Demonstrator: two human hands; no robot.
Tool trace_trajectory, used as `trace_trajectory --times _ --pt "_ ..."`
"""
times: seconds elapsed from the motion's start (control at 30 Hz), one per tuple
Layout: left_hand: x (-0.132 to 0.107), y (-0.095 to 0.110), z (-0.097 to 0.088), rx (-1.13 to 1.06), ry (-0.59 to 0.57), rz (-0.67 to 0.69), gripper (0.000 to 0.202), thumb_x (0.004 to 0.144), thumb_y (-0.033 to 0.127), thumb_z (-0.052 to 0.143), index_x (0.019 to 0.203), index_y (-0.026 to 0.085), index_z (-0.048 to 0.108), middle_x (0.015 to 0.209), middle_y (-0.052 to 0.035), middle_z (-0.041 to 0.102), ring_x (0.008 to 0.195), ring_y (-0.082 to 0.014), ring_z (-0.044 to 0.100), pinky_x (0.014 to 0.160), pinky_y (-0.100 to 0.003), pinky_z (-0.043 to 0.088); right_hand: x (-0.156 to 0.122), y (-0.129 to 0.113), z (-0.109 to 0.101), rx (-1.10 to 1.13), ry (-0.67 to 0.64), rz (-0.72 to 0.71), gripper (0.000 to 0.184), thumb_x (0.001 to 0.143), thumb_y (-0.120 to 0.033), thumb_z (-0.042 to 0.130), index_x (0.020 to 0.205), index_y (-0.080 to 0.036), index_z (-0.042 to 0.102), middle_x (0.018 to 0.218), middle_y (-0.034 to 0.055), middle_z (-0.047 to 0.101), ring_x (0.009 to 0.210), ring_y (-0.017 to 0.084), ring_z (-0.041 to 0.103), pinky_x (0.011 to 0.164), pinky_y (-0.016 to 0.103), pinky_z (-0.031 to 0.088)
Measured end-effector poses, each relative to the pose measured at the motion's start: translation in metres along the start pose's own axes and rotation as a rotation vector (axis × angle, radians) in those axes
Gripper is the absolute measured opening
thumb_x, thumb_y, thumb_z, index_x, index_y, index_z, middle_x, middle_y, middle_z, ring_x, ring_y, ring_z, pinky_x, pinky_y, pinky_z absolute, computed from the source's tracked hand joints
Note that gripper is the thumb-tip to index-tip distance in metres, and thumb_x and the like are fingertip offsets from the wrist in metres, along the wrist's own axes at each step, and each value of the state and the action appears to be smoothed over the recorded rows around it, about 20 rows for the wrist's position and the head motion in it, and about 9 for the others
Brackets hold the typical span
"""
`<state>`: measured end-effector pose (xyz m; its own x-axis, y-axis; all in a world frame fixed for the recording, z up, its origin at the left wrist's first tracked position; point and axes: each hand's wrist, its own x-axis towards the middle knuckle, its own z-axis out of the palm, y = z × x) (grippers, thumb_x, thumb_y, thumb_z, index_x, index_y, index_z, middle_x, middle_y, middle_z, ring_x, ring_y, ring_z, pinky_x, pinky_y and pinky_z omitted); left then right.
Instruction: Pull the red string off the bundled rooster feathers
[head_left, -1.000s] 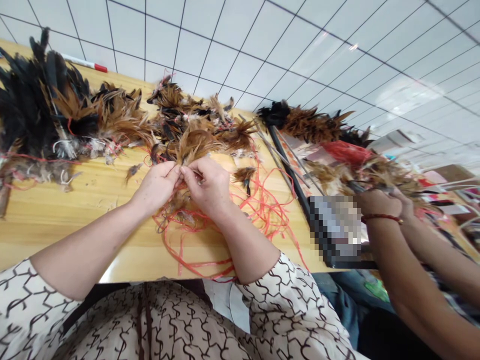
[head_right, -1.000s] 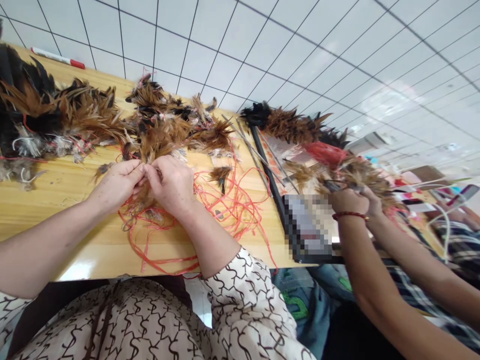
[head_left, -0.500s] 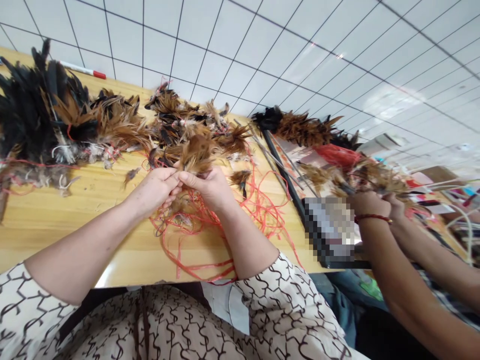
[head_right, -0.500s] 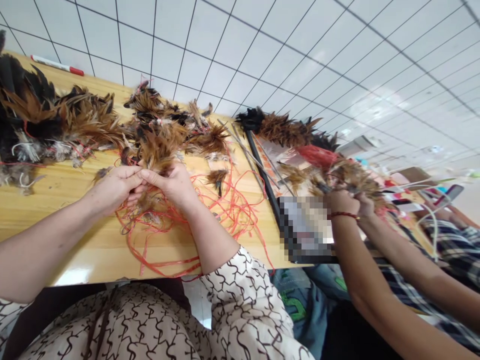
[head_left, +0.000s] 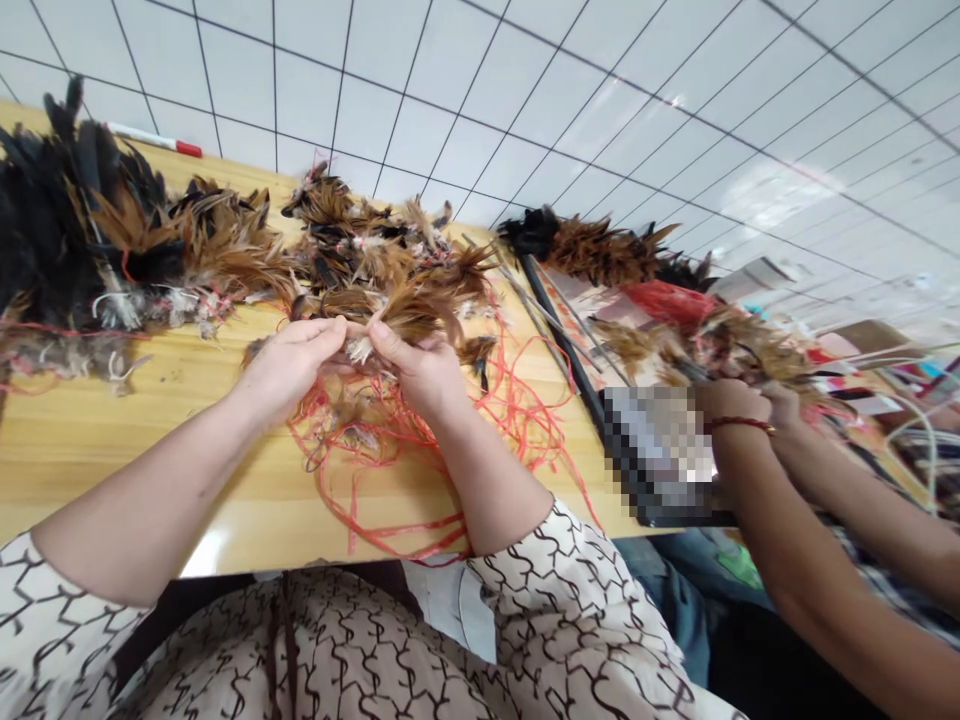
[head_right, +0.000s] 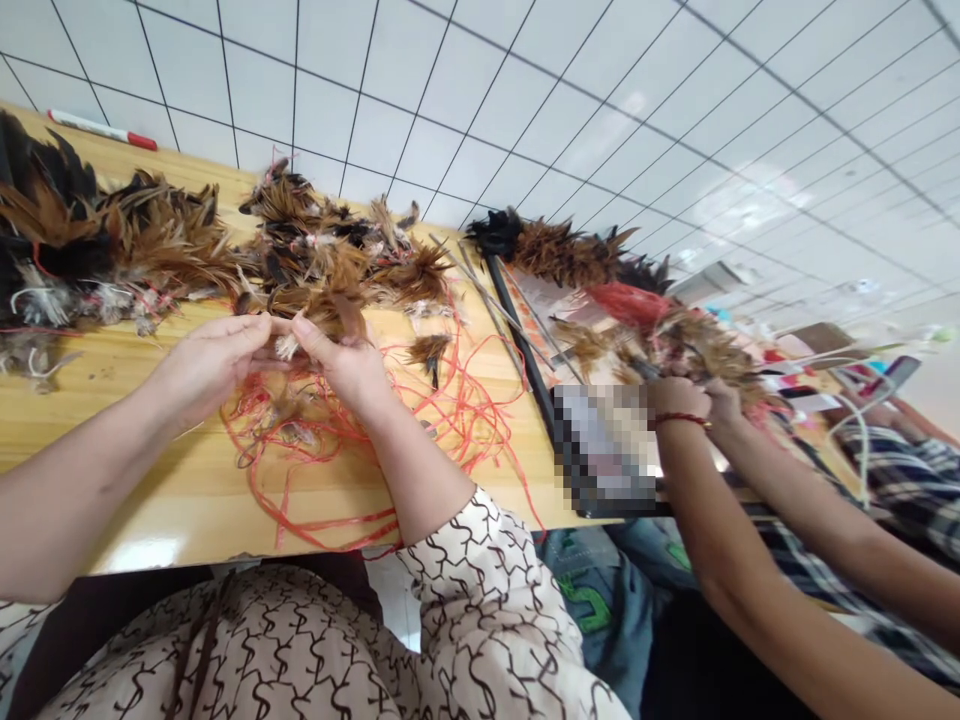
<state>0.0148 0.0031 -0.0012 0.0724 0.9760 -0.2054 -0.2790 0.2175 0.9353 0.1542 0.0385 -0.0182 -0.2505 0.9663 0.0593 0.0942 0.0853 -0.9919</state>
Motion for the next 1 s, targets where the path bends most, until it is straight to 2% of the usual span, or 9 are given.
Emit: trace_trajectory --times 0.07,0.17,0.33,0.43,0.53,0.67,0.8,1.0 --pt "0.001 -0.003 0.000 0.008 -0.018 0.055 0.022 0.078 0.033 0.061 0.068 0.014 0.066 0.066 -0.0034 0.067 0.070 -0.0152 0.063 0.070 -0.027 0.050 -0.001 -0.003 0.002 -0.061 0.017 -0.041 0.036 0.069 -0.054 0.067 0.076 -0.019 0.062 0.078 0.0024 0.066 0.078 0.016 0.061 0.071 0.030 0.054" --pt "0.001 -0.006 0.001 0.061 -0.067 0.106 0.022 0.076 0.034 0.062 0.065 0.015 0.066 0.064 -0.0020 0.065 0.066 -0.0142 0.061 0.068 -0.027 0.050 -0.002 -0.007 0.003 -0.123 0.028 -0.044 0.033 0.074 -0.051 0.064 0.071 -0.019 0.060 0.070 0.0009 0.062 0.068 0.014 0.058 0.064 0.028 0.053" --pt "0.000 -0.009 0.001 0.231 -0.098 0.175 0.016 0.077 0.023 0.056 0.064 0.015 0.063 0.060 0.0006 0.061 0.058 -0.0103 0.054 0.061 -0.022 0.046 -0.004 -0.012 0.004 -0.158 -0.006 -0.019 0.033 0.073 -0.048 0.067 0.064 -0.020 0.051 0.061 -0.0001 0.055 0.066 0.014 0.056 0.060 0.027 0.052" --pt "-0.002 -0.011 0.002 0.341 -0.071 0.213 0.019 0.079 0.020 0.051 0.061 0.016 0.059 0.055 0.0024 0.055 0.053 -0.0100 0.049 0.055 -0.021 0.041 -0.006 -0.013 0.007 -0.059 -0.039 -0.008 0.038 0.071 -0.054 0.066 0.065 -0.021 0.050 0.061 -0.0012 0.054 0.061 0.013 0.054 0.057 0.027 0.052" --pt "-0.004 -0.011 0.003 0.434 -0.038 0.271 0.019 0.080 0.018 0.049 0.063 0.017 0.058 0.055 0.0039 0.052 0.055 -0.0105 0.048 0.058 -0.021 0.040 -0.008 -0.011 0.011 0.010 -0.028 0.014 0.041 0.072 -0.058 0.063 0.066 -0.021 0.048 0.060 -0.0025 0.051 0.055 0.010 0.050 0.055 0.026 0.051" --pt "-0.006 -0.009 0.006 0.564 -0.010 0.349 0.019 0.080 0.016 0.048 0.063 0.018 0.056 0.058 0.0039 0.052 0.061 -0.0119 0.050 0.065 -0.022 0.040 -0.008 -0.008 0.012 0.014 -0.001 0.014 0.037 0.072 -0.053 0.064 0.068 -0.020 0.047 0.062 -0.0024 0.050 0.057 0.010 0.051 0.055 0.026 0.050" --pt "-0.004 -0.012 0.003 0.691 0.005 0.401 0.022 0.081 0.016 0.046 0.059 0.019 0.050 0.055 0.0035 0.049 0.058 -0.0123 0.048 0.063 -0.023 0.039 -0.008 -0.008 0.013 0.041 -0.027 0.019 0.034 0.075 -0.048 0.064 0.068 -0.020 0.046 0.060 -0.0024 0.049 0.056 0.011 0.051 0.053 0.026 0.048" --pt "-0.002 -0.019 -0.003 0.929 0.058 0.577 0.024 0.082 0.019 0.043 0.058 0.022 0.043 0.050 0.0031 0.045 0.053 -0.0131 0.046 0.059 -0.025 0.039 -0.010 -0.008 0.016 0.095 -0.005 -0.022 0.035 0.071 -0.046 0.067 0.064 -0.019 0.045 0.059 -0.0039 0.045 0.058 0.008 0.045 0.054 0.023 0.044"
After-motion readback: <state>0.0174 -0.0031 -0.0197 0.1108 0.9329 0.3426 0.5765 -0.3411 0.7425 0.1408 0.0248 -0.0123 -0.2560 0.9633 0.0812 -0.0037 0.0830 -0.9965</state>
